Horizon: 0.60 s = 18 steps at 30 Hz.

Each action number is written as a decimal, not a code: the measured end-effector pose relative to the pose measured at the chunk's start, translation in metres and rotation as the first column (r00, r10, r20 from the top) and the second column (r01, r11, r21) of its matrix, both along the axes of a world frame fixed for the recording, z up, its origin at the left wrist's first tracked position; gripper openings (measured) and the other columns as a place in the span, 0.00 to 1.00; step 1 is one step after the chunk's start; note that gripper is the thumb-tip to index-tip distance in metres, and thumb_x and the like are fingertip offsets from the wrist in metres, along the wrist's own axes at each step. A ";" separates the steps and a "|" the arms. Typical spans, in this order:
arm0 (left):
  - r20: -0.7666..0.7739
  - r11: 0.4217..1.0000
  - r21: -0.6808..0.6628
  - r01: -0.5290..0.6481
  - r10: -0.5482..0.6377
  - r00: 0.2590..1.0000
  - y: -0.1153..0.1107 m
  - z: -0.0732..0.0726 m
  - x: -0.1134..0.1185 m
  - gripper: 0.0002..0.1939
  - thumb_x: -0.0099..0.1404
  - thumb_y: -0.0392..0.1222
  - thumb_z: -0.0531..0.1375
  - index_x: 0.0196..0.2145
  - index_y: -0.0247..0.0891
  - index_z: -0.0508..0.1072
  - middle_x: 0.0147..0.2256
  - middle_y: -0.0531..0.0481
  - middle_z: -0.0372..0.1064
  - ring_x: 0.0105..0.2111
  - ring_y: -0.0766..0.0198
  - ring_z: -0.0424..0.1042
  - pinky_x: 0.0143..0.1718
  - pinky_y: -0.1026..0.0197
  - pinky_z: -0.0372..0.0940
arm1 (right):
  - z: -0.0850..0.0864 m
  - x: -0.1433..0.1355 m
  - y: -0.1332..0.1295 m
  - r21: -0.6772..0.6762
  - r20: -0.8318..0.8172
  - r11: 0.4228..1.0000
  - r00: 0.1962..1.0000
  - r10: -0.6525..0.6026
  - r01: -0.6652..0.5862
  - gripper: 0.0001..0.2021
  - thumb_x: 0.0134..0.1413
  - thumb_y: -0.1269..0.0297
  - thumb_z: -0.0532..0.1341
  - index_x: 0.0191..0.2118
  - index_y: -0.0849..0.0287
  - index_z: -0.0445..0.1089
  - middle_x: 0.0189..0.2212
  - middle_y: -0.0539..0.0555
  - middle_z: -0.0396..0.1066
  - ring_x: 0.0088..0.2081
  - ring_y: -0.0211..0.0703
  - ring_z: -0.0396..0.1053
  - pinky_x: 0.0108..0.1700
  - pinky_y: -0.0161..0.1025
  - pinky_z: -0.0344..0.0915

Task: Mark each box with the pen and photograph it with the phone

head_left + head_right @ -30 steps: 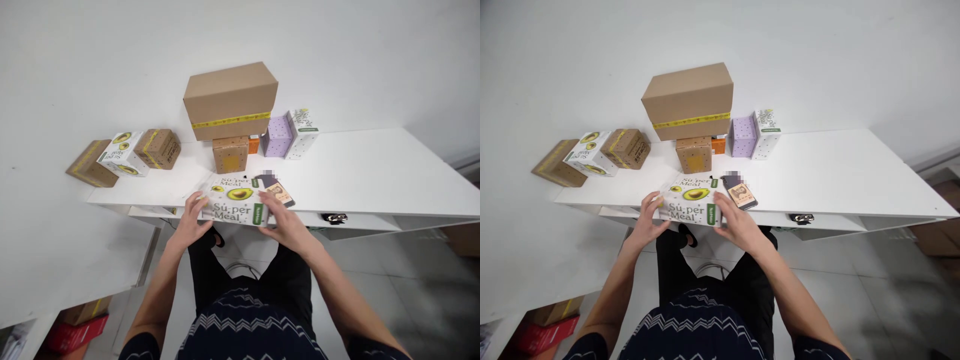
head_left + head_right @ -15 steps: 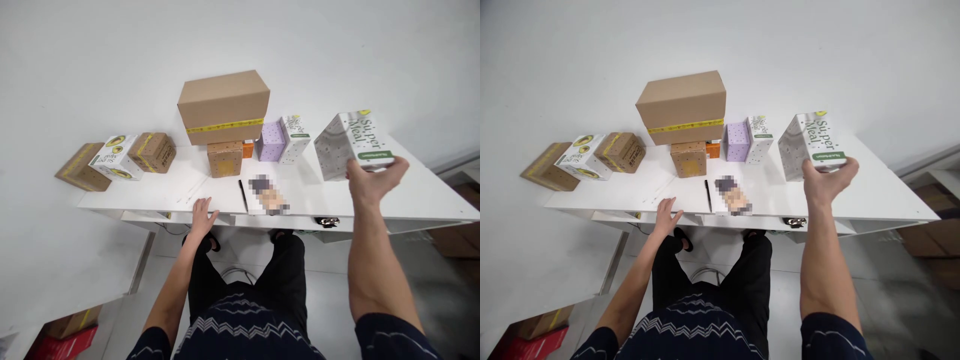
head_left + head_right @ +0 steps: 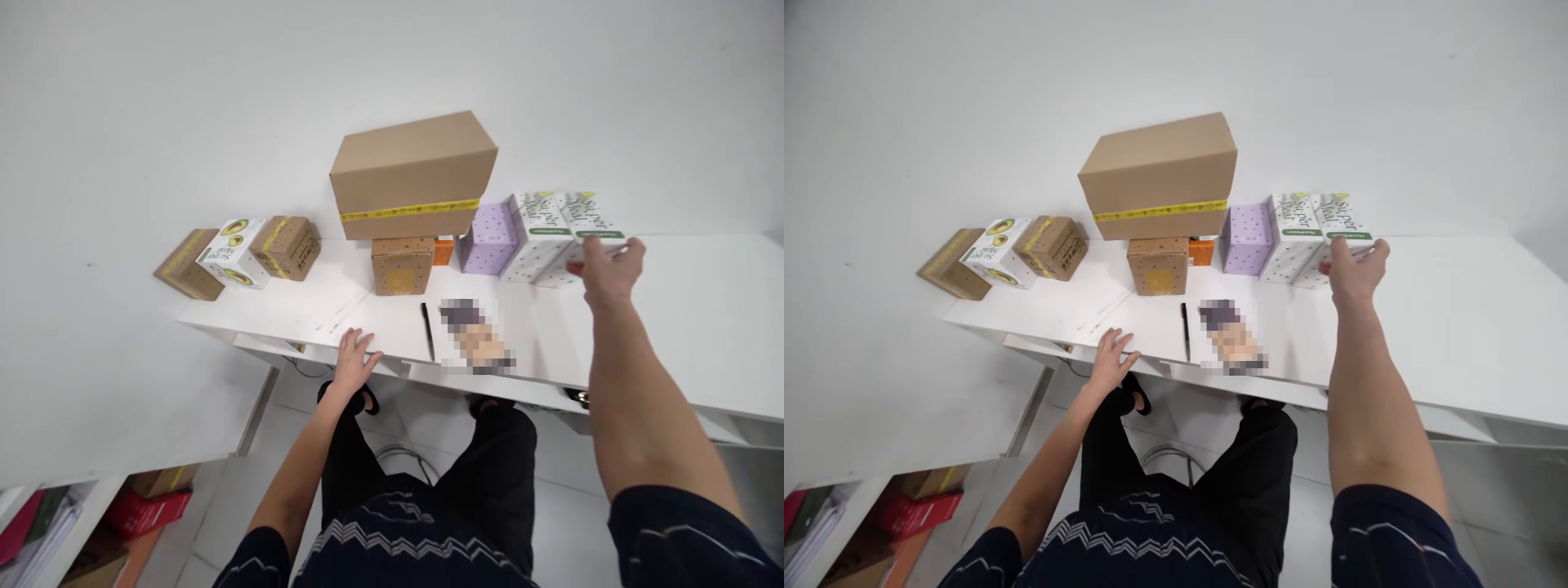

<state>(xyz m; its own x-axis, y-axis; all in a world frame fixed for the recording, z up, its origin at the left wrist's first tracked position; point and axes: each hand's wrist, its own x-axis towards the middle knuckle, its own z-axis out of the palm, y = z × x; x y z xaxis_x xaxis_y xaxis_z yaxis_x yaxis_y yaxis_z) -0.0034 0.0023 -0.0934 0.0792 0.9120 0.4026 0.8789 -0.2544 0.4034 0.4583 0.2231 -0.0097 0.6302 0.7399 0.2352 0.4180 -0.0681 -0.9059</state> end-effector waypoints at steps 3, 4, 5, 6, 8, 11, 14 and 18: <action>0.160 0.999 -0.038 -0.038 0.043 0.986 0.013 0.009 -0.023 0.23 0.69 0.55 0.58 0.56 0.40 0.73 0.53 0.38 0.69 0.56 0.51 0.69 0.58 0.45 0.67 | 0.002 -0.002 -0.033 -0.135 -0.258 0.989 0.962 -0.089 0.055 0.31 0.58 0.67 0.60 0.65 0.64 0.48 0.57 0.73 0.54 0.24 0.28 0.67 0.31 0.40 0.69; 0.216 0.994 -0.050 -0.096 0.104 0.971 0.022 0.015 -0.035 0.24 0.69 0.55 0.57 0.56 0.39 0.72 0.52 0.38 0.70 0.53 0.53 0.71 0.55 0.47 0.68 | -0.001 -0.003 -0.048 -0.120 -0.276 0.989 0.954 -0.119 0.088 0.29 0.59 0.66 0.59 0.64 0.62 0.50 0.56 0.71 0.55 0.24 0.29 0.68 0.31 0.40 0.69; 0.259 0.982 -0.059 -0.181 0.190 0.947 0.032 0.023 -0.050 0.25 0.68 0.56 0.58 0.56 0.38 0.72 0.50 0.38 0.71 0.50 0.53 0.72 0.53 0.48 0.70 | -0.004 -0.006 -0.065 -0.099 -0.300 0.990 0.945 -0.127 0.101 0.27 0.58 0.66 0.58 0.62 0.61 0.53 0.55 0.68 0.58 0.24 0.30 0.69 0.31 0.41 0.70; 0.281 0.956 -0.073 -0.284 0.293 0.914 0.044 0.033 -0.067 0.26 0.68 0.56 0.58 0.57 0.36 0.71 0.50 0.37 0.70 0.48 0.54 0.73 0.52 0.49 0.70 | -0.010 -0.009 -0.083 -0.077 -0.333 0.992 0.936 -0.118 0.097 0.25 0.56 0.67 0.59 0.60 0.60 0.55 0.53 0.66 0.60 0.24 0.31 0.70 0.32 0.41 0.70; 0.231 0.889 -0.056 -0.455 0.455 0.860 0.070 0.058 -0.102 0.30 0.66 0.53 0.61 0.59 0.31 0.68 0.51 0.33 0.69 0.51 0.52 0.70 0.56 0.47 0.66 | -0.025 -0.017 -0.119 -0.033 -0.379 0.992 0.916 -0.127 0.124 0.22 0.52 0.67 0.61 0.53 0.58 0.60 0.49 0.62 0.63 0.23 0.34 0.72 0.32 0.43 0.72; 0.108 0.816 0.002 -0.578 0.575 0.811 0.109 0.101 -0.149 0.40 0.62 0.53 0.65 0.65 0.30 0.60 0.60 0.29 0.58 0.64 0.44 0.57 0.64 0.45 0.56 | -0.049 -0.029 -0.161 0.044 -0.424 0.988 0.898 -0.118 0.150 0.20 0.45 0.65 0.64 0.46 0.54 0.63 0.44 0.56 0.66 0.22 0.37 0.72 0.32 0.44 0.73; 0.016 0.757 -0.042 -0.652 0.653 0.757 0.140 0.134 -0.176 0.54 0.55 0.60 0.68 0.70 0.34 0.51 0.67 0.26 0.43 0.68 0.34 0.48 0.66 0.38 0.48 | -0.065 -0.039 -0.182 0.053 -0.440 0.988 0.892 -0.106 0.144 0.20 0.40 0.61 0.65 0.42 0.52 0.64 0.40 0.52 0.66 0.22 0.38 0.71 0.34 0.46 0.74; -0.111 0.771 -0.118 -0.626 0.616 0.780 0.169 0.154 -0.194 0.56 0.53 0.69 0.65 0.70 0.38 0.52 0.71 0.29 0.32 0.69 0.28 0.39 0.66 0.31 0.41 | -0.069 -0.046 -0.184 0.054 -0.428 0.985 0.895 -0.125 0.164 0.20 0.38 0.57 0.65 0.41 0.51 0.63 0.36 0.50 0.66 0.22 0.40 0.72 0.34 0.47 0.74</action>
<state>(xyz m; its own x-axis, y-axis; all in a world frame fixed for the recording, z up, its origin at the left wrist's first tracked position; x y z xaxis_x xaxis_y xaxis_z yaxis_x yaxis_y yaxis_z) -0.1972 0.1713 0.0605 -0.5038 0.8169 0.2808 0.8498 0.4104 0.3308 0.4121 0.0391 -0.0788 0.7829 0.6219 -0.0175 -0.0131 -0.0117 -0.9998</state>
